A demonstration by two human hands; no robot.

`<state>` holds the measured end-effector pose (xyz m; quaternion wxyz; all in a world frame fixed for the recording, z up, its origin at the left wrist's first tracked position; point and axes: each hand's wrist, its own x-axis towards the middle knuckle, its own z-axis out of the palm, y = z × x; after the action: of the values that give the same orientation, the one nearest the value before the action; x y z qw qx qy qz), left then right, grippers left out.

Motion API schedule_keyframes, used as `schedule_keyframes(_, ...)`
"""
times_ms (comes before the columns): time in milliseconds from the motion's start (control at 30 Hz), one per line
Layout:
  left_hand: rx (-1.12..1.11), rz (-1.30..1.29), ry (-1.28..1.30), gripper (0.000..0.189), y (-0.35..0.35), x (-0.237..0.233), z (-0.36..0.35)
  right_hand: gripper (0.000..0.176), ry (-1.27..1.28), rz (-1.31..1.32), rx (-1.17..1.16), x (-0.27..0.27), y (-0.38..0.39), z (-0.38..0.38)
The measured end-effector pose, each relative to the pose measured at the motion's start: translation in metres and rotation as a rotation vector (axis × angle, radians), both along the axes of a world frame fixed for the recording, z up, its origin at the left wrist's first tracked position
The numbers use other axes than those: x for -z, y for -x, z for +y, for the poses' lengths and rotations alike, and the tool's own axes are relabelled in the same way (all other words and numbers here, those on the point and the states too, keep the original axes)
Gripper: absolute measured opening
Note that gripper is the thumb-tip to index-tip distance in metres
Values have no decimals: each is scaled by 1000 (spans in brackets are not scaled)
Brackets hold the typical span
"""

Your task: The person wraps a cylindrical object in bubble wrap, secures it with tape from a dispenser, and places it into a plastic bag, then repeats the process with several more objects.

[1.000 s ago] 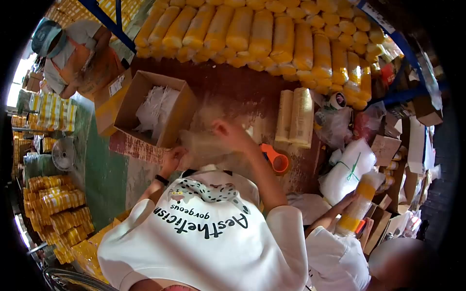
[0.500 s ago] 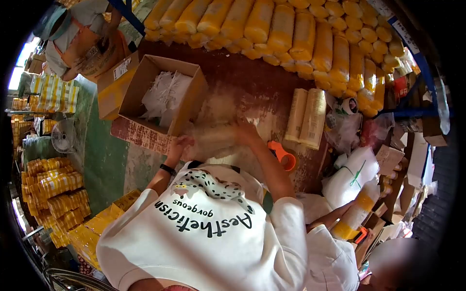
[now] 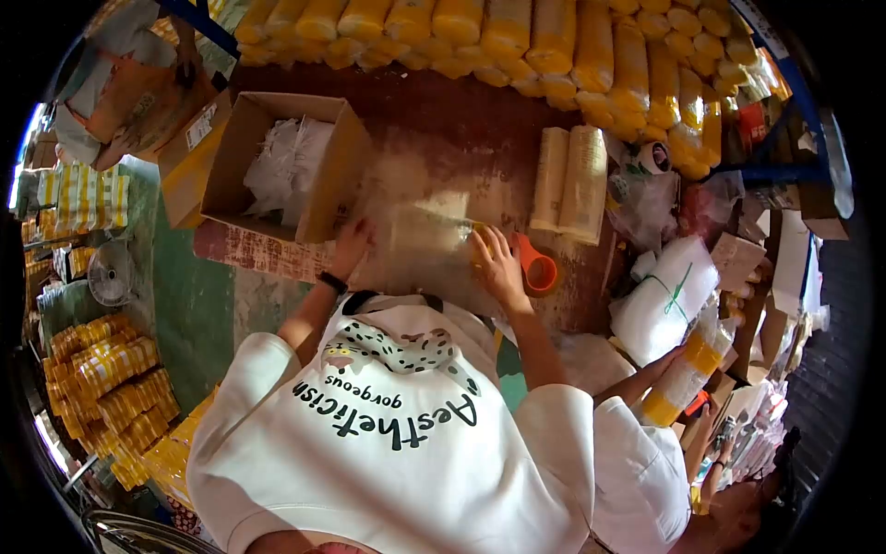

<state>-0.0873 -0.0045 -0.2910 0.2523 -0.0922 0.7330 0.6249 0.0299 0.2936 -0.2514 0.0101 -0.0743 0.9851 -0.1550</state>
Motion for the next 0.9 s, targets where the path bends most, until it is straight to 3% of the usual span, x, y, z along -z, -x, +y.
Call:
schedule_keyframes(67,18,156,208,16,20,-12,14,51,8,95,-15,8,2,1)
schedule_keyframes(167,29,924,680,19,26,-50,40,41,55,143,-18,15,8,5)
schedule_keyframes(267,874,1218,540,26,11,-56,61,40,75,85,3,6,17,9)
schedule_keyframes(367,915,1352,510,32,-18,-18,86,43,44,152,-46,15,28,12)
schedule_keyframes(467,1023,1175,868,29,-13,-6,91,44,60,240,-83,-1,41,-6)
schedule_keyframes(567,910,1185,838,24,-2,-13,77,44,-65,74,-95,13,50,-15)
schedule_keyframes(667,1232,1032,742,22,4,-43,72,36,-51,55,-202,21,56,-15)
schedule_keyframes(767,960,1160,500,19,-16,-25,72,26,82,155,-295,30,49,0)
schedule_keyframes(867,1139,1221,670,15,-15,-22,70,21,133,124,-275,38,39,3)
schedule_keyframes(900,1112,1101,677,14,-13,-22,71,21,130,90,-256,38,37,3)
